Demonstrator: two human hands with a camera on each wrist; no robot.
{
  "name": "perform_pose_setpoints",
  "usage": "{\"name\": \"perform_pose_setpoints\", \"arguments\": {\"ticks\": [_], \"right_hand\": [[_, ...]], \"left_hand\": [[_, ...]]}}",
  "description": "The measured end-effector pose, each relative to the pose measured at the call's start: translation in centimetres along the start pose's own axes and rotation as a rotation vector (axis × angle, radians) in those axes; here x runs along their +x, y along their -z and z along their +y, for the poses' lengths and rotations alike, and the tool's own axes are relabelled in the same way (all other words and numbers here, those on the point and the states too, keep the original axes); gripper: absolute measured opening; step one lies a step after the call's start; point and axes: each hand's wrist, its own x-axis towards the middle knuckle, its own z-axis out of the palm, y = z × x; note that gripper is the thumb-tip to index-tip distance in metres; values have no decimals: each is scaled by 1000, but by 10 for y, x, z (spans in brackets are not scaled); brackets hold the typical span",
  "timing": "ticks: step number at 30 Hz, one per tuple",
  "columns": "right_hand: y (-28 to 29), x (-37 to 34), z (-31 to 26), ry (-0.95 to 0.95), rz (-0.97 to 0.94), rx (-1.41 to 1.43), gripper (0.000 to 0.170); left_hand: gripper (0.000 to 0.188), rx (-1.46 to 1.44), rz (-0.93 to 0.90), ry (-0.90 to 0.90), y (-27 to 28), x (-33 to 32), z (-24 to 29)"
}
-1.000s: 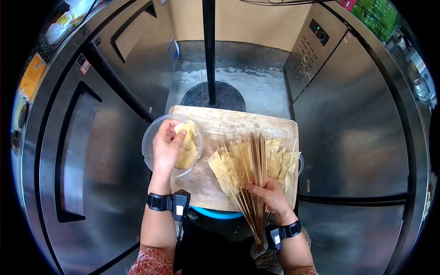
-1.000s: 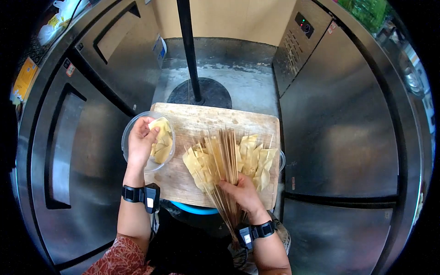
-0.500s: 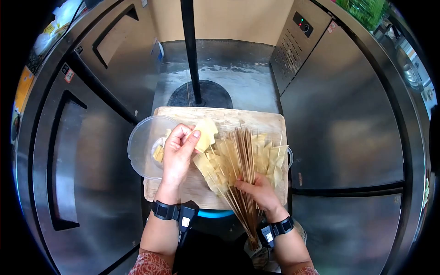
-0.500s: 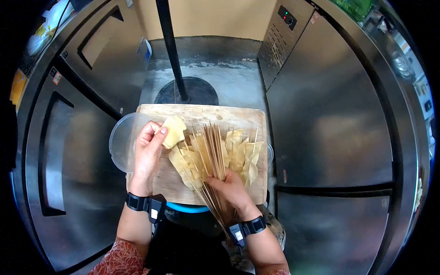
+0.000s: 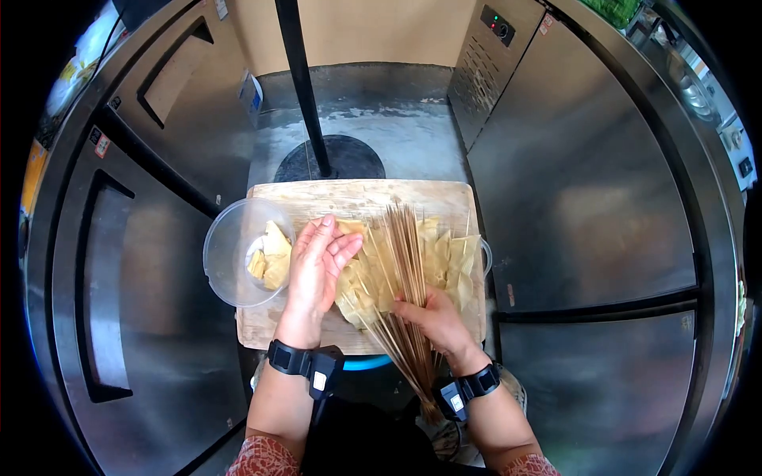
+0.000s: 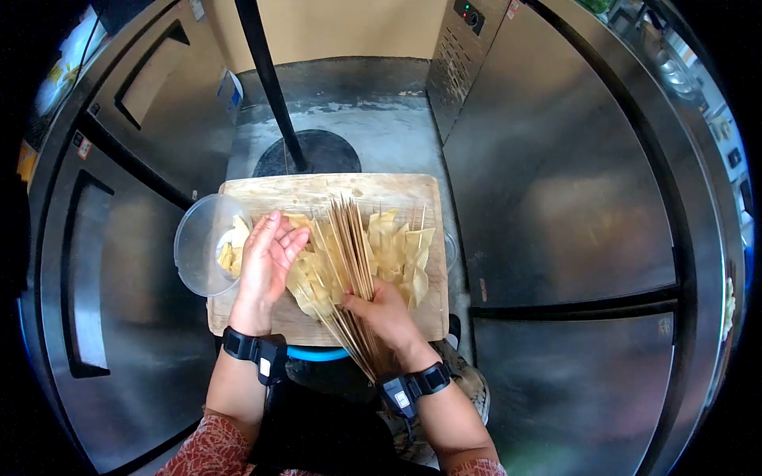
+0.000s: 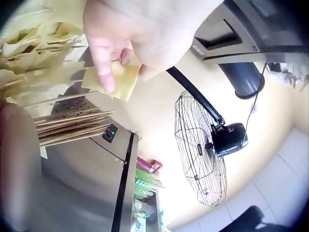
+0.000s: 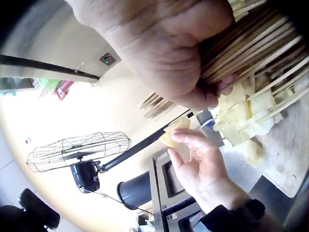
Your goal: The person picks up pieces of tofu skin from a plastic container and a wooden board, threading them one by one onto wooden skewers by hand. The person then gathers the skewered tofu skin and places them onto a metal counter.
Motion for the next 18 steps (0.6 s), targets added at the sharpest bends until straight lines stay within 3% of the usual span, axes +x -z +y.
{"name": "perform_pose_setpoints", "arguments": {"ticks": [8,18], "right_hand": [[1,3,3,-11,7,13,13],[1,3,2,-5,20,-7,12]], "left_hand": [[14,65,-55,64,15,12,-8],[3,485,15,-243,21,21,-17]]}}
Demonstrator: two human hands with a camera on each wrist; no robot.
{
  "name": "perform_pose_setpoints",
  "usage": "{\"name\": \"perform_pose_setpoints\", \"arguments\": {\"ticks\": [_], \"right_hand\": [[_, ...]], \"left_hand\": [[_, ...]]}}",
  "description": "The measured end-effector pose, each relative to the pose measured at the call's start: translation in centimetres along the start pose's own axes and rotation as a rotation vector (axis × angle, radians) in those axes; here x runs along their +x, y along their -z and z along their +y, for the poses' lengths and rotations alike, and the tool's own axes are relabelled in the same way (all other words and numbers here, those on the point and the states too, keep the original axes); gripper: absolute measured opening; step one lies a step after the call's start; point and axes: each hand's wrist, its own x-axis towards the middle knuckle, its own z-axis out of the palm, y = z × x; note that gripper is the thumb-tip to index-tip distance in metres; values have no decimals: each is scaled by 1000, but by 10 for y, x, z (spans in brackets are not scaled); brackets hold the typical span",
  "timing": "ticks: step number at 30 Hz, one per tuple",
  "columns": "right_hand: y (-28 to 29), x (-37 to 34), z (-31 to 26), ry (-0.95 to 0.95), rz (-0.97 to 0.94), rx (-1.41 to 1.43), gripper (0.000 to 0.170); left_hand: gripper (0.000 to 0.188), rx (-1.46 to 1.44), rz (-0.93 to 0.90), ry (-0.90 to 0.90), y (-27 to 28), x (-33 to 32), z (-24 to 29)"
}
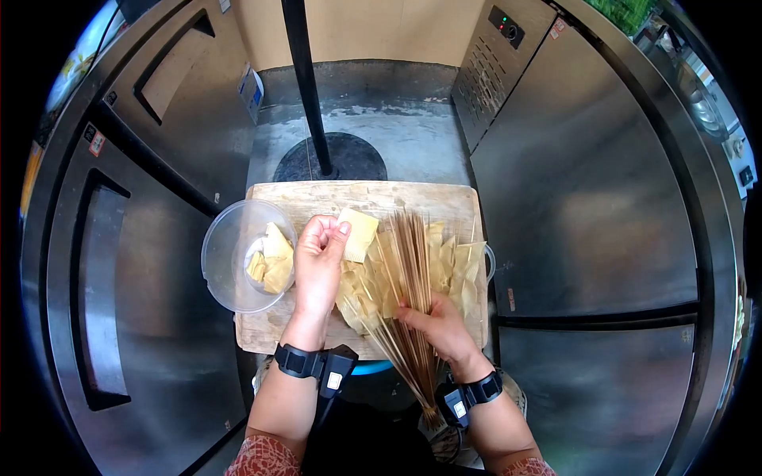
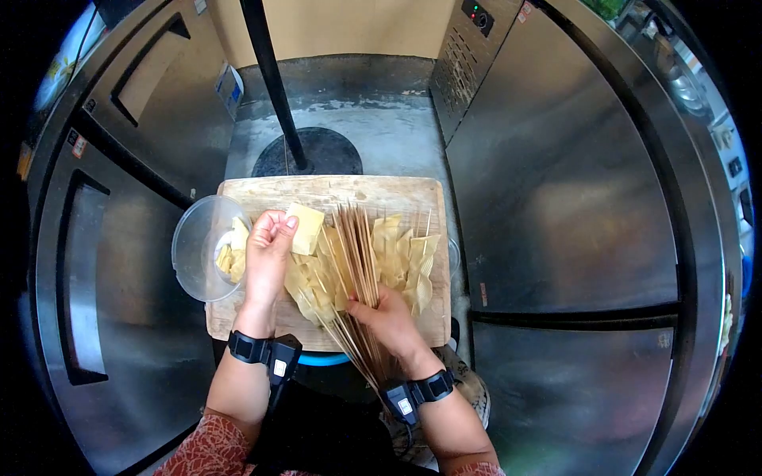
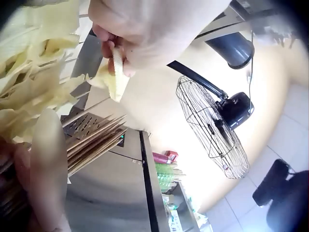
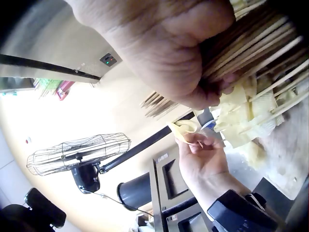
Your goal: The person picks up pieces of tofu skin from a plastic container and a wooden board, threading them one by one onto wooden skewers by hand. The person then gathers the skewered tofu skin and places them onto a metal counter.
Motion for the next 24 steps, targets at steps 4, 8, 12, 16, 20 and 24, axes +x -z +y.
{"name": "perform_pose_setpoints", "arguments": {"ticks": [4,8,12,16,20,24], "right_hand": [[-1,-3,-3,24,16,27,10],[-3,-6,-5,58,24,36,8],[-2,-10,-12,5,-46,-1,8],[-2,-7,-6,-13,-44,12,9],[-2,-5,-8,-34,-42,1,8],[-1,-4,-6,-31,-58,-28,8]], "left_hand": [[3,-188,13,107,-3,-2,4],[15,-448,90,255,-7,-2,12],[27,-440,117,292,-9,-2,13],[26,-432,100,246,-16,-5,13],[25,-330,11,114,-17,-6,12],[24,-233,-10,20,-20,-7,17]]}}
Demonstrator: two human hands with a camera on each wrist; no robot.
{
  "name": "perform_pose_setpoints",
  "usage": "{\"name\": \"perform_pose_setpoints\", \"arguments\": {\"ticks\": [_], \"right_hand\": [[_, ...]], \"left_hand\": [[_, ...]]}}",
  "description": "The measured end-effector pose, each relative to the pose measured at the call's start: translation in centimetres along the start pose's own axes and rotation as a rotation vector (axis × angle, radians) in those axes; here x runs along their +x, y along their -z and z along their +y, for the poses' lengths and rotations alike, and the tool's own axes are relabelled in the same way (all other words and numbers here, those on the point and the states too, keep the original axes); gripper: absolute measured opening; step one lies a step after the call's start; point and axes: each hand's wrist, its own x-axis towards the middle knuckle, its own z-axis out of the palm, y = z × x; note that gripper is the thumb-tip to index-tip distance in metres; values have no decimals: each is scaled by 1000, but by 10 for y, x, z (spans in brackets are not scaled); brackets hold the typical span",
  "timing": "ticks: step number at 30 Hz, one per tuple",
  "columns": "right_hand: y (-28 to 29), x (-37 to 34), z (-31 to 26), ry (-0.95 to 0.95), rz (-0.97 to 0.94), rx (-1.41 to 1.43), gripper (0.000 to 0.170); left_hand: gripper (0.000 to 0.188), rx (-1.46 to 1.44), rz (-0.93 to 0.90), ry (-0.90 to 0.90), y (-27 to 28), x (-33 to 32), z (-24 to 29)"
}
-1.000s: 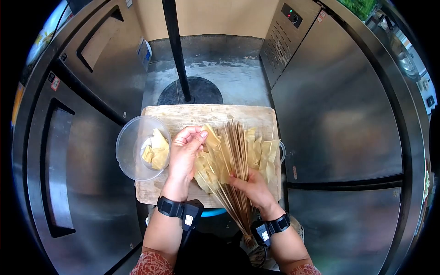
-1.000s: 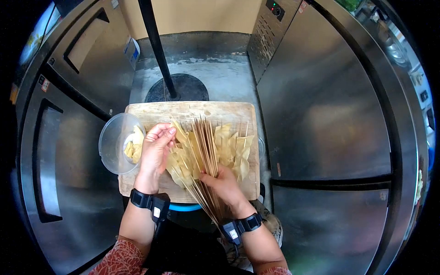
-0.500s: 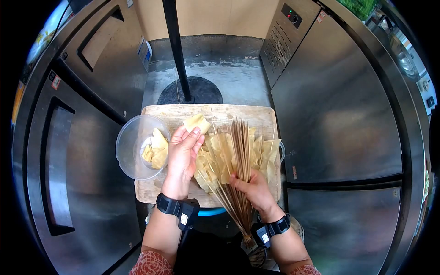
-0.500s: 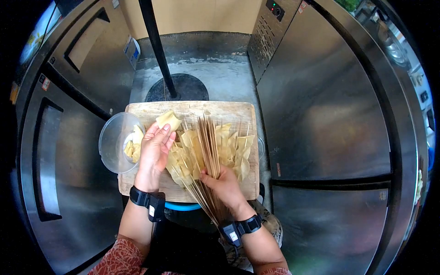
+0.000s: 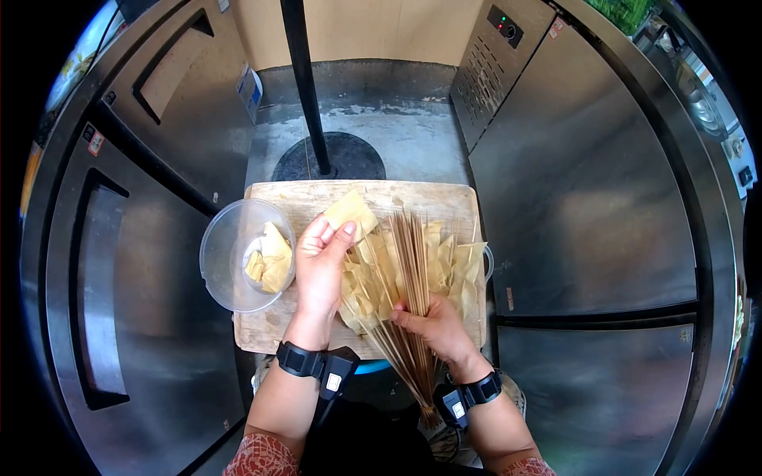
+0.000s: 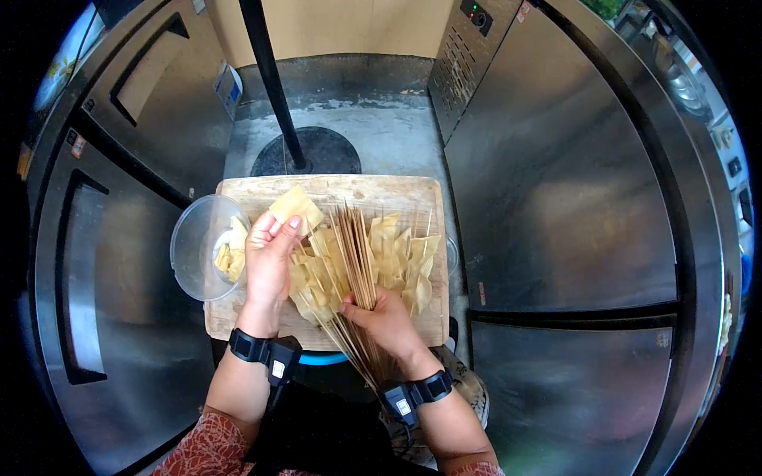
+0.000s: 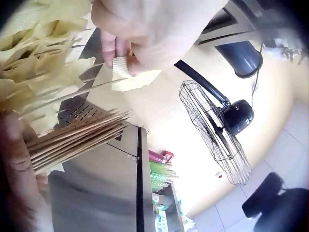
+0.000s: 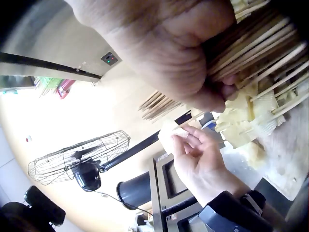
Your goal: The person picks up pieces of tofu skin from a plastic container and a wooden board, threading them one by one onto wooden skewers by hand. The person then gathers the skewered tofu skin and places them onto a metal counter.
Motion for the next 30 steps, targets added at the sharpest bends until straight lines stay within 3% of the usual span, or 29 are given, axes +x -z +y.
{"name": "perform_pose_setpoints", "arguments": {"ticks": [2,8,12,15,18,28,30], "right_hand": [[0,0,-2,0,-11,-13,8],[0,0,-3,3,29,-41,7],[-2,-2,-6,80,23,-48,6],[-2,-5,-10,115,-17,-163,5],[-1,-5,-6,132,-48,-188,5],[-2,-3,-1,157,-2,-148,4],[-2,-3,-1,158,6,-140,4]], "left_hand": [[23,38,-18,-37,-1,-1,2],[21,537,-130,-181,6,-8,-7],[19,270,-56,-124,-5,-13,-2],[14,179,22,-242,-3,-5,-8],[11,75,50,-169,-2,-2,-6],[33,-112,15,15,-5,-5,-2],[29,-121,16,147,-5,-6,0]]}}
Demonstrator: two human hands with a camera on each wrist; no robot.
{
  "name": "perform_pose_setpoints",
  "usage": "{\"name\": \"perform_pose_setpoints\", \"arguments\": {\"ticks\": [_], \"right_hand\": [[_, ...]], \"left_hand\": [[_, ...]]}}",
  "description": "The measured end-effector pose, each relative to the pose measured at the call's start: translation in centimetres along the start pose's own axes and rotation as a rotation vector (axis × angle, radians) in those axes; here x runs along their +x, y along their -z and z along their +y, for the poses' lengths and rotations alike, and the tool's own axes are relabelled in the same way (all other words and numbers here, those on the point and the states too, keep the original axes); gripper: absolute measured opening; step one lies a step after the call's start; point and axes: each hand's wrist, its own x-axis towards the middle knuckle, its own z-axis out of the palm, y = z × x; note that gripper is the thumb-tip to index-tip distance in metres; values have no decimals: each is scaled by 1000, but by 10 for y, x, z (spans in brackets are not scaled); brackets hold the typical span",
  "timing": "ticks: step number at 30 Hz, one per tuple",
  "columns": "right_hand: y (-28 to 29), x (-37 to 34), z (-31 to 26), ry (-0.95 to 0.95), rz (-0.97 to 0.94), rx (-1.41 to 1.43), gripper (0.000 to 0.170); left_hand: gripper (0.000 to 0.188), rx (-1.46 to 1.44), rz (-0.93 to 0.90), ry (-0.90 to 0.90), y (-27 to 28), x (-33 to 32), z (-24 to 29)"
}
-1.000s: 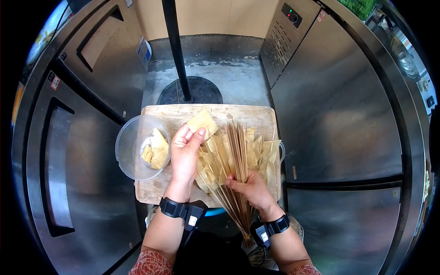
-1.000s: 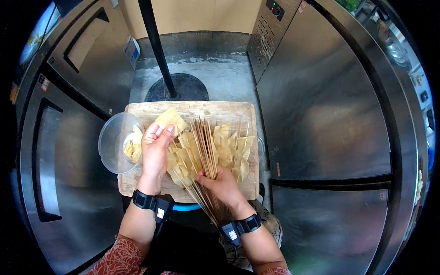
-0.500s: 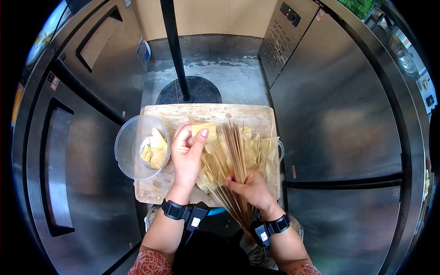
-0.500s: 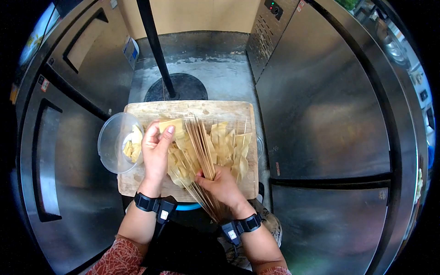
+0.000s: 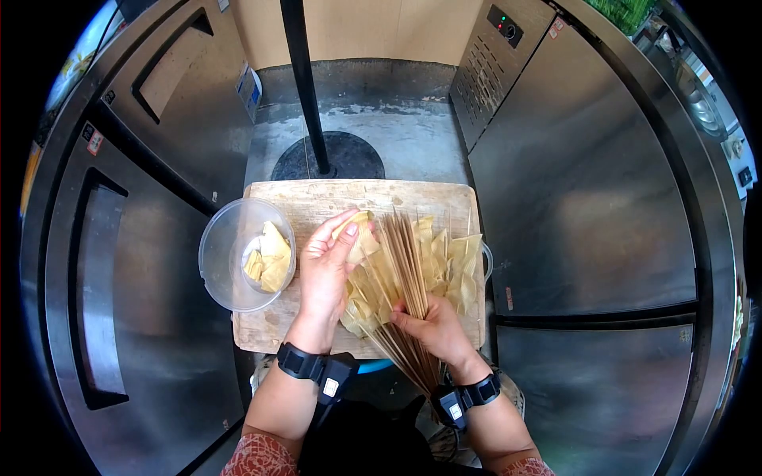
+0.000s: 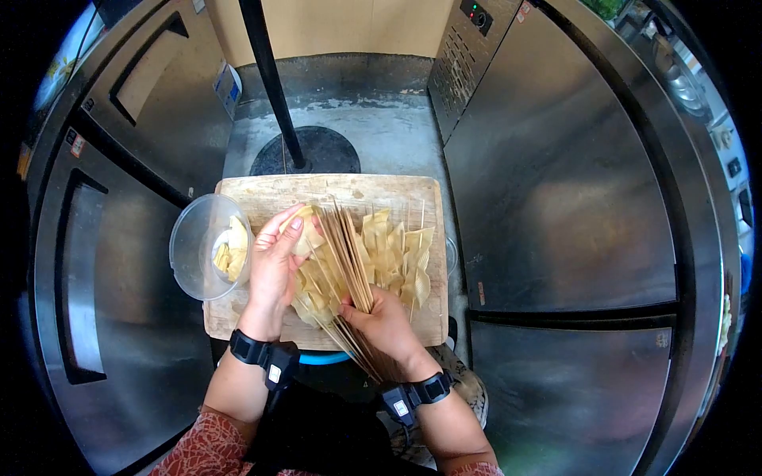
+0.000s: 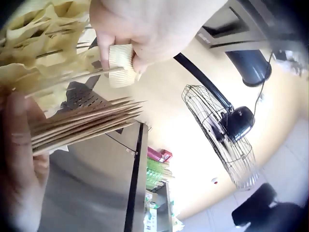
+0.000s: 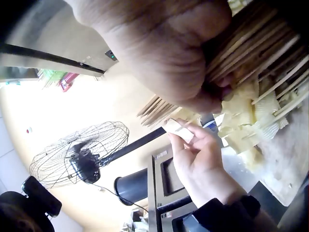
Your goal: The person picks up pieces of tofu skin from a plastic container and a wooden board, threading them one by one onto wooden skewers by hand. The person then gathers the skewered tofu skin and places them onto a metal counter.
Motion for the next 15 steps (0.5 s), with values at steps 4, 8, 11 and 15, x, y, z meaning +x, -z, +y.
{"name": "perform_pose_setpoints", "arguments": {"ticks": [4,8,11,15], "right_hand": [[-1,0,0,-18,23,50,5],[0,-1,-2,-43,46,46,5],[-1,-2,-6,-14,40,22,5],[-1,-3,-7,30,-22,-27,5]], "left_hand": [[25,14,-13,152,2,-3,-1],[25,-4,-71,207,2,-6,-1],[25,-99,-62,193,-4,-8,8],[26,-177,-49,112,8,2,11]]}}
